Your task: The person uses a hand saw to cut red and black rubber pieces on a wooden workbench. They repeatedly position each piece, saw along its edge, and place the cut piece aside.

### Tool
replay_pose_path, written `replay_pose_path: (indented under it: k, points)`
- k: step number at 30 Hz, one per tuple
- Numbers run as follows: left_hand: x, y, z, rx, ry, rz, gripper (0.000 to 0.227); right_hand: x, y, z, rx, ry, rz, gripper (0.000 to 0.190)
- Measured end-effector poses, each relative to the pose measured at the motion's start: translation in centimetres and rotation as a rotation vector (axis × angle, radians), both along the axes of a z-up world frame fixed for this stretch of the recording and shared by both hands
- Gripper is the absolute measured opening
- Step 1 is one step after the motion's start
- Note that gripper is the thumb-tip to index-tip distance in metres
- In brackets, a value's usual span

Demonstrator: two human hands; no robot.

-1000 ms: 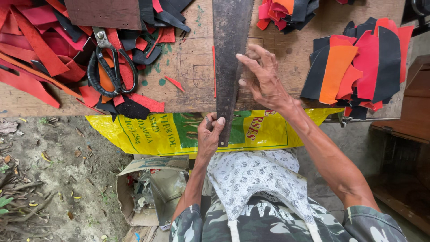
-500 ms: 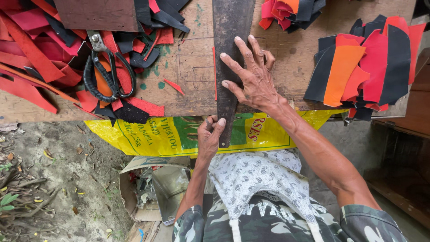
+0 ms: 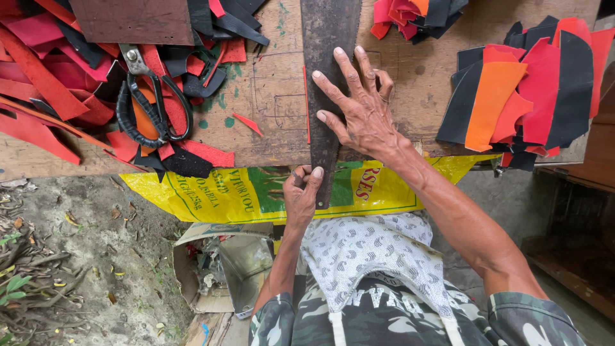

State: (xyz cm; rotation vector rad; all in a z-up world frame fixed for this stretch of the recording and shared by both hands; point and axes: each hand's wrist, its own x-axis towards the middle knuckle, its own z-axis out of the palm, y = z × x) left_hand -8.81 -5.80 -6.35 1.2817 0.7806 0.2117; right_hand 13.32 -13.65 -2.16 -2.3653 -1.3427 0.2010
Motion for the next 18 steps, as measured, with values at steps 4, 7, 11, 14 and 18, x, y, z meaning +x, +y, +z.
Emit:
replay_pose_path:
  k: [4,7,11,14,18]
  points:
    - [0.0,0.0,0.1,-0.008,-0.008,0.004,0.025,-0.2,0.2,0.5,-0.027,0.004,-0.006,0.066]
    - [0.0,0.1,0.2,-0.007,-0.024,-0.003,0.026,0.1,0.3,1.3,-0.065,0.005,0.011,0.070]
    - [0.2,0.2,0.3,-0.036,-0.012,-0.011,0.027,0.7,0.3,2.5,-0.124,0.085,0.063,0.092]
    - [0.0,0.1,0.3,-0.046,-0.005,-0.001,0.028,0.6,0.5,3.0,-0.141,0.069,0.068,0.102]
    - [0.0,0.2,0.5,-0.009,-0.036,-0.014,0.028,0.5,0.8,3.1,-0.151,0.066,0.067,0.103]
